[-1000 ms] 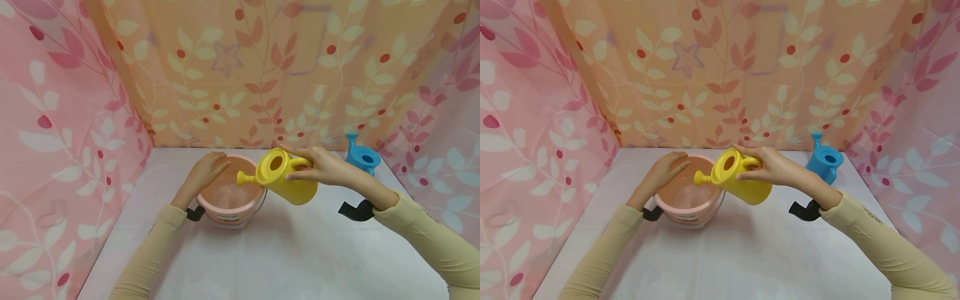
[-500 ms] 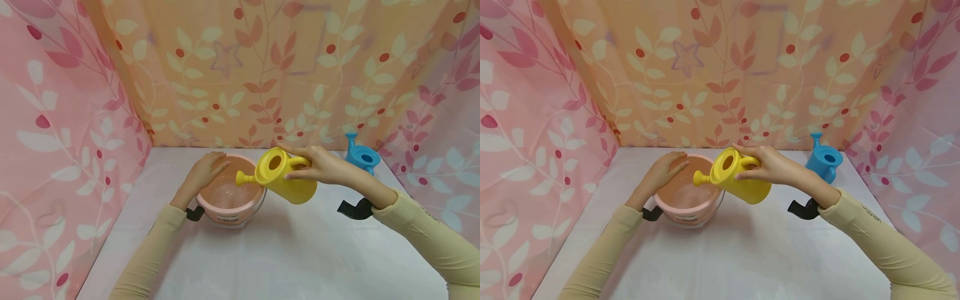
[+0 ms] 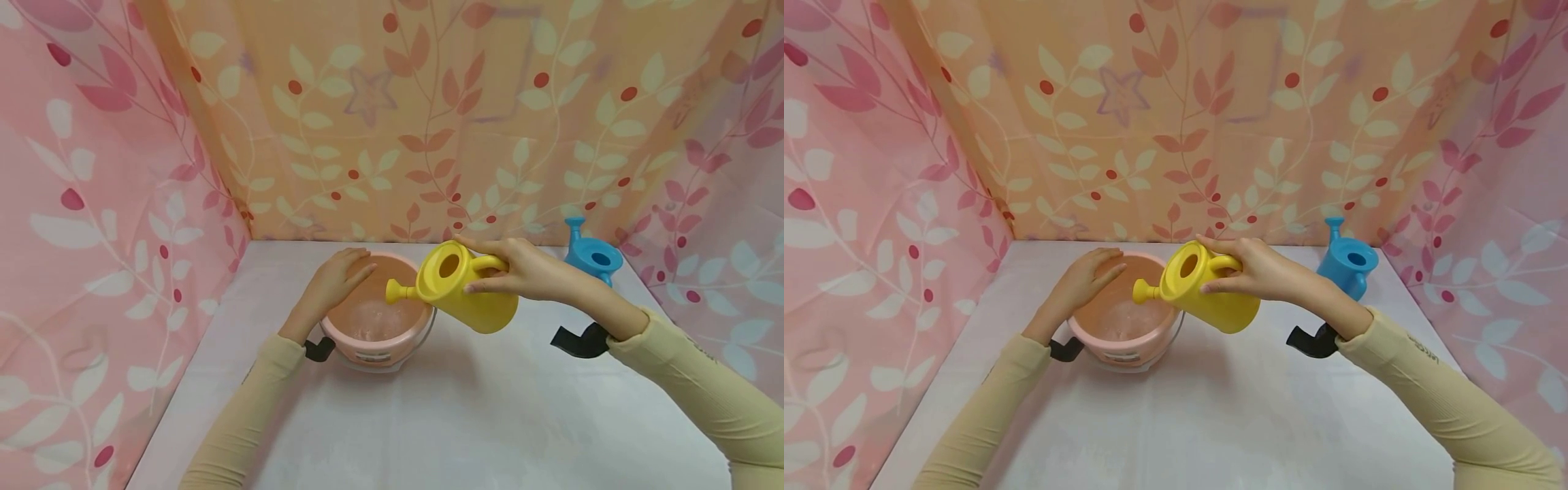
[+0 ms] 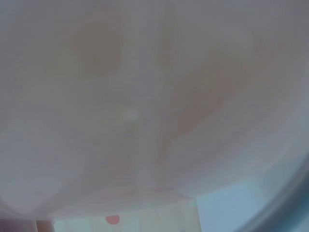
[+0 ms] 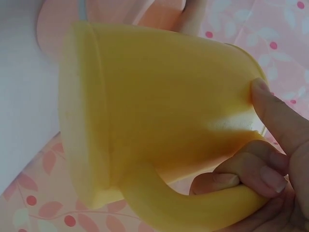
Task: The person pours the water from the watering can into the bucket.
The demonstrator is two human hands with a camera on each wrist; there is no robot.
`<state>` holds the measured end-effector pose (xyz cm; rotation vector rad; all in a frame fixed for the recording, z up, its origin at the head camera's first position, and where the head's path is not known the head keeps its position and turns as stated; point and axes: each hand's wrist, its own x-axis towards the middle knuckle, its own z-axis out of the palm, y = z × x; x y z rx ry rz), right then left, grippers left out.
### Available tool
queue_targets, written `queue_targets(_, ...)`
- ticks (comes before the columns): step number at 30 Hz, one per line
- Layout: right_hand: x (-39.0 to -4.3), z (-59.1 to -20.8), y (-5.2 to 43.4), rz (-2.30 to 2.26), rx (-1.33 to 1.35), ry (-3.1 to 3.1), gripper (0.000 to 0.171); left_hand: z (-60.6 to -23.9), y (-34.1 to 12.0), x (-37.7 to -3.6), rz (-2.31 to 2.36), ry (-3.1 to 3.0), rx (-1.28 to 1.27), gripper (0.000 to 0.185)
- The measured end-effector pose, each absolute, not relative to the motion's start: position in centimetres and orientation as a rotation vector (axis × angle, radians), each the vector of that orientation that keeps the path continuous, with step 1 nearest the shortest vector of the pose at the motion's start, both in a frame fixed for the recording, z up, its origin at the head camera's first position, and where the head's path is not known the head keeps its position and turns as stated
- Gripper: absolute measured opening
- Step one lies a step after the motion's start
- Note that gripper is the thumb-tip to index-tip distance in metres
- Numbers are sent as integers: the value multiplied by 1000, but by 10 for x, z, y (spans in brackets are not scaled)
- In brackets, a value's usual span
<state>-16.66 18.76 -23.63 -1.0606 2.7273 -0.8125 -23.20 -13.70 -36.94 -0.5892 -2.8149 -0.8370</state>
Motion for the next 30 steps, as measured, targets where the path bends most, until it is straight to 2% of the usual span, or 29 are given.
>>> queue_targets(30,-167,-233,184,-767,-1070,2738,79,-370,-138,-232,-849,-2815,-589,49)
